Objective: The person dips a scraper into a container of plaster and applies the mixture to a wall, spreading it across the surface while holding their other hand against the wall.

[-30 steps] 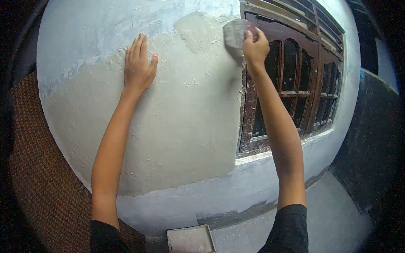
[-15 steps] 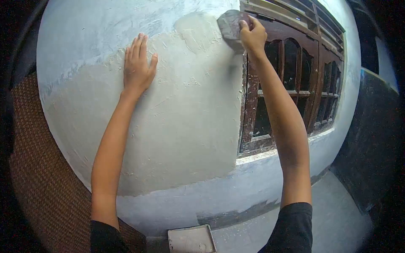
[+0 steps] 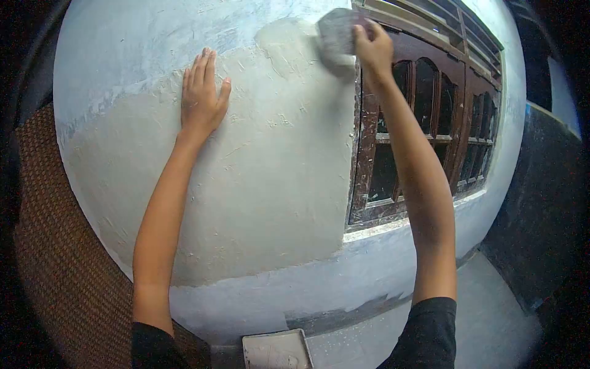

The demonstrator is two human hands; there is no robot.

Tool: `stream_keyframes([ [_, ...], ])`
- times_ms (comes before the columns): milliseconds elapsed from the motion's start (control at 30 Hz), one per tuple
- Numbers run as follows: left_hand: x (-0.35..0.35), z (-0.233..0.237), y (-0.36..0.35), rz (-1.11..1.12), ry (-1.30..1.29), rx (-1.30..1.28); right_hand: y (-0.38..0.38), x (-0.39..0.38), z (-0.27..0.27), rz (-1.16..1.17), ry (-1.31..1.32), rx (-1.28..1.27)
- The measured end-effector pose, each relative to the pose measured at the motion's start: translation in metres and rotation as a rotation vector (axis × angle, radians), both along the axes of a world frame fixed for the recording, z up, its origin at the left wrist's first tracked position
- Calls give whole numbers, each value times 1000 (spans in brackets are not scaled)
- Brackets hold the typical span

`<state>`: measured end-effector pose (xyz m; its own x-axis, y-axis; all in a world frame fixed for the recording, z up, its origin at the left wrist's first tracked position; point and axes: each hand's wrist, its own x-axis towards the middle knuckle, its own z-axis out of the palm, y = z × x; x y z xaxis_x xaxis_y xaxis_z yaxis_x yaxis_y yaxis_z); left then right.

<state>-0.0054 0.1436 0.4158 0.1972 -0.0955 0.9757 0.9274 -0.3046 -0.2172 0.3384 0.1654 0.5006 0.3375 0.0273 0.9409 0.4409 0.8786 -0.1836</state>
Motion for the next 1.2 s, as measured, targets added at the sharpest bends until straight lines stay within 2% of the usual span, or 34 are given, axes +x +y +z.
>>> stream_keyframes([
  [33,0,0,0,2,3,4,-1,-10,-4,103,-142,22],
  [167,0,0,1,-6,0,8,-19,-58,-21,29,-376,-7],
  [200,0,0,1,3,3,17,-16,-66,-22,-80,-433,54],
  [233,0,0,1,12,7,25,-24,-68,-28,4,-433,-56],
  [300,-1,0,1,6,12,21,-6,-59,-23,-58,-374,1],
  [433,0,0,0,15,-3,-3,4,-17,2,-134,169,-6],
  [500,1,-1,0,8,-8,-4,-10,-10,3,-130,328,-62],
  [533,1,-1,0,-3,-10,-6,-10,-11,4,-130,327,-60],
  [600,2,-1,1,-8,-12,3,-8,-15,1,50,12,-1],
  [633,2,-1,1,-13,-12,11,2,-20,2,33,-123,89],
  [700,2,0,1,-5,-9,12,8,-25,-1,-104,-289,-50],
  [767,2,-1,1,8,-9,12,1,-27,-5,-134,-255,-34],
  [833,0,-1,-2,23,-3,-3,1,-14,2,-162,32,-36],
  [900,0,-1,-3,33,-3,-9,1,1,8,-10,308,-72],
  [967,-1,-1,-2,39,-5,-15,-5,1,10,131,362,-39],
  [1033,1,-1,0,20,-14,2,6,-6,7,8,151,48],
  [1067,1,-1,1,16,-11,1,14,-10,5,54,-51,96],
  [1100,1,-1,2,17,-7,11,5,-18,-2,43,-214,11],
  [1167,1,-1,3,17,2,20,16,-12,1,-45,-124,-43],
  [1200,1,-1,2,25,3,12,13,-5,3,-102,23,-62],
])
